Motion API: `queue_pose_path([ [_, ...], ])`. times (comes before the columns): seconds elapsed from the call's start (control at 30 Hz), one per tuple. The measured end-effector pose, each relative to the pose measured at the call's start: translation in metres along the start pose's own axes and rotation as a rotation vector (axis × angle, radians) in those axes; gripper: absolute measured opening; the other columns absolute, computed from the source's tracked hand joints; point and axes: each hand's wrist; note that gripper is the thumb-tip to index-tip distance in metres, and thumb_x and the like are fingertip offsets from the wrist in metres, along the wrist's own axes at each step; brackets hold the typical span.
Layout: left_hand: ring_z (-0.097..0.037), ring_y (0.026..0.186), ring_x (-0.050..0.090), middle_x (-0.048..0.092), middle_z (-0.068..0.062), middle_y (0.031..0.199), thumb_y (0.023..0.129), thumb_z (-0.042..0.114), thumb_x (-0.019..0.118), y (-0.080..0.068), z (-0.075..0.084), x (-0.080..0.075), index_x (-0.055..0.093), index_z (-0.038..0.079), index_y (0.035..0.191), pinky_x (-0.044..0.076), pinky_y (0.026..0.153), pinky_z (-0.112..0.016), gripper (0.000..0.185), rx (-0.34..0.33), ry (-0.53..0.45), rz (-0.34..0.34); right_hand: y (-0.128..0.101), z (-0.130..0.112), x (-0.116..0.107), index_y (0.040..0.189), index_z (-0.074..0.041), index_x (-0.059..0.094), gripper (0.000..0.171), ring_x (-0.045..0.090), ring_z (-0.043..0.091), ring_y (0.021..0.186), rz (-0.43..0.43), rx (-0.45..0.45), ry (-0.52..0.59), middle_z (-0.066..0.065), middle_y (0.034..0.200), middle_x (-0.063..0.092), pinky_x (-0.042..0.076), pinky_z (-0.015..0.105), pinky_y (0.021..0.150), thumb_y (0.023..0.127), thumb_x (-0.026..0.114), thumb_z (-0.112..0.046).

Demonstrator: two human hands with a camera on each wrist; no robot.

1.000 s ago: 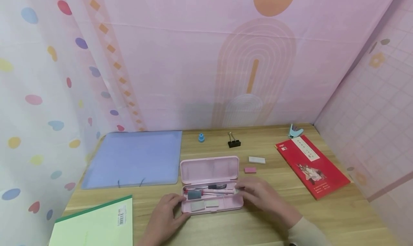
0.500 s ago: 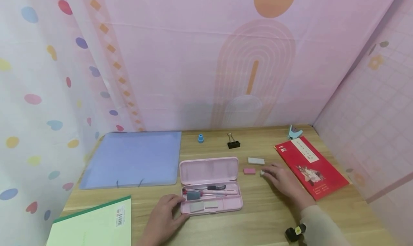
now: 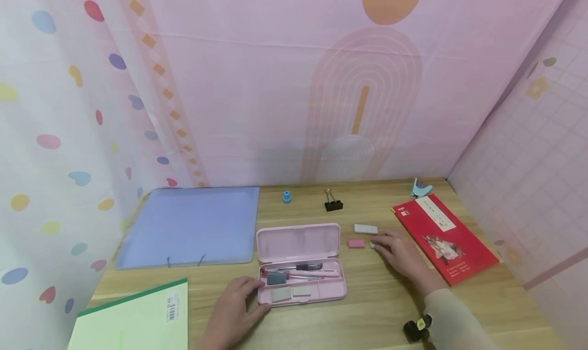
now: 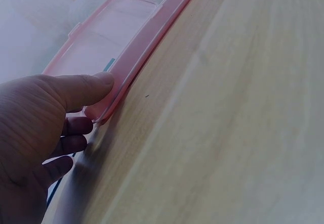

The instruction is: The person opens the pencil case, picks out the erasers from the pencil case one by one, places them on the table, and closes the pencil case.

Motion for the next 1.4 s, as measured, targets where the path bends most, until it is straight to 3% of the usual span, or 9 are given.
queue_pose_path([
  [0.53, -0.014, 0.106, 0.053, 0.060, 0.003, 0.110, 0.073, 0.036, 0.083, 0.002, 0.006, -0.003, 0.069, 0.016, 0.111, 0.049, 0.093, -0.037, 0.045, -0.016, -0.003, -0.033, -0.006, -0.008, -0.005, 0.108, -0.018, 0.073, 0.024, 0.057, 0.019, 0.102, 0.086, 0.023, 0.053, -0.002, 0.108, 0.064, 0.053, 0.043, 0.086, 0.085, 0.075, -0.018],
  [0.73, -0.015, 0.105, 0.054, 0.060, 0.002, 0.109, 0.073, 0.035, 0.083, 0.003, 0.005, -0.005, 0.069, 0.015, 0.110, 0.049, 0.093, -0.037, 0.045, -0.013, -0.010, -0.028, -0.010, -0.064, -0.002, 0.113, -0.016, 0.070, 0.028, 0.057, 0.024, 0.111, 0.112, -0.069, 0.101, 0.002, 0.116, 0.066, 0.049, 0.048, 0.093, 0.085, 0.074, -0.021],
  [0.93, -0.014, 0.104, 0.055, 0.061, 0.002, 0.108, 0.072, 0.033, 0.084, 0.003, 0.003, -0.005, 0.069, 0.015, 0.109, 0.050, 0.092, -0.037, 0.044, -0.005, -0.014, -0.008, -0.003, -0.127, 0.030, 0.109, -0.018, 0.071, 0.026, 0.060, 0.013, 0.103, 0.018, -0.286, 0.173, -0.005, 0.108, 0.067, 0.052, 0.033, 0.090, 0.085, 0.074, -0.025],
  [1.07, -0.015, 0.105, 0.055, 0.061, 0.002, 0.108, 0.072, 0.033, 0.084, 0.003, 0.002, -0.004, 0.069, 0.015, 0.110, 0.050, 0.093, -0.037, 0.044, -0.004, -0.015, -0.012, 0.006, -0.157, 0.052, 0.110, -0.020, 0.071, 0.025, 0.059, 0.008, 0.100, -0.043, -0.394, 0.149, -0.008, 0.107, 0.066, 0.051, 0.029, 0.088, 0.087, 0.071, -0.030],
  [1.23, -0.015, 0.105, 0.055, 0.061, 0.002, 0.108, 0.072, 0.034, 0.084, 0.002, 0.001, -0.004, 0.069, 0.015, 0.110, 0.049, 0.093, -0.038, 0.045, -0.006, -0.016, -0.016, 0.019, -0.179, 0.072, 0.113, -0.023, 0.070, 0.026, 0.058, 0.005, 0.097, -0.111, -0.408, 0.073, -0.012, 0.104, 0.065, 0.050, 0.024, 0.086, 0.089, 0.068, -0.033],
  [1.4, -0.014, 0.104, 0.055, 0.061, 0.003, 0.107, 0.071, 0.033, 0.085, 0.001, 0.002, -0.004, 0.069, 0.014, 0.109, 0.050, 0.092, -0.037, 0.044, 0.007, -0.027, -0.006, 0.025, -0.188, 0.077, 0.114, -0.021, 0.070, 0.026, 0.059, 0.006, 0.098, -0.166, -0.382, 0.059, -0.011, 0.105, 0.066, 0.049, 0.025, 0.089, 0.090, 0.067, -0.032],
])
Point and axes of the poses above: each hand's wrist, its own y-axis towards the middle knuckle, its own x-axis out of the palm, z = x × y
